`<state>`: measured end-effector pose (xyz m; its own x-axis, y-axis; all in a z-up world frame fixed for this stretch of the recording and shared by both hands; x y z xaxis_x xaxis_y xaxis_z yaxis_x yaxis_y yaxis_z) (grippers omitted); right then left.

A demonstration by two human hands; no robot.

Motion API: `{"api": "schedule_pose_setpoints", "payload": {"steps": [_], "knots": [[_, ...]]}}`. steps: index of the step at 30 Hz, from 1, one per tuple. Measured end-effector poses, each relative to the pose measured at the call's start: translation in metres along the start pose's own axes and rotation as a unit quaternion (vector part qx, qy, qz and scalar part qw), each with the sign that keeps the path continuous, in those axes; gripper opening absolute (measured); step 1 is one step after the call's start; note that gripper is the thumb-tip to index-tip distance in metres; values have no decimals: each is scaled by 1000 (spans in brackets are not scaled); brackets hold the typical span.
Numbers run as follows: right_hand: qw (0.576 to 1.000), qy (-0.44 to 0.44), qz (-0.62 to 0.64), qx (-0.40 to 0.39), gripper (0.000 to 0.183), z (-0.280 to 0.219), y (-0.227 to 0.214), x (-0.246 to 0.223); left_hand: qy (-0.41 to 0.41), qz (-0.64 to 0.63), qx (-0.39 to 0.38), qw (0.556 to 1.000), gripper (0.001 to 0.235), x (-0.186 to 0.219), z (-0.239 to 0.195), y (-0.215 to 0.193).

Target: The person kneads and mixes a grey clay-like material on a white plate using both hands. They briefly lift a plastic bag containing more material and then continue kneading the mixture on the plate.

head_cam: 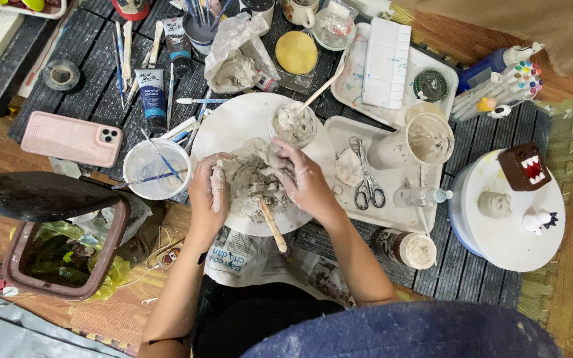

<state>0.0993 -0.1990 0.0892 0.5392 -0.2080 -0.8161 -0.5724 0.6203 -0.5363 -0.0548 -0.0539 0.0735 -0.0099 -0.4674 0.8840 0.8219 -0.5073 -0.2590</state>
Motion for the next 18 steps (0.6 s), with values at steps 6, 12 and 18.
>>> {"api": "schedule_pose_setpoints", "payload": {"steps": [6, 12, 18], "knots": [[994, -61, 17, 90, 30, -5, -6, 13, 53, 74, -35, 995, 25, -3, -2, 0], [969, -77, -186, 141, 18, -16, -17, 32, 91, 116, -91, 985, 32, 3, -8, 0], [972, -40, -213, 93, 27, -39, -7, 36, 105, 139, -158, 972, 28, 19, 2, -13]]}}
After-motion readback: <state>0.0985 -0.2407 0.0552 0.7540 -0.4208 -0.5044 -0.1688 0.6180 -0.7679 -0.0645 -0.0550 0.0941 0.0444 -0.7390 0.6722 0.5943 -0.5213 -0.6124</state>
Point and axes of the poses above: each hand's wrist, its own z-axis towards the middle knuckle, its own y-axis out of the palm, x = y × z, the point moved 4 cm from there along z, towards the middle knuckle, and after that the axes turned 7 degrees about x, right-handed, at the moved point
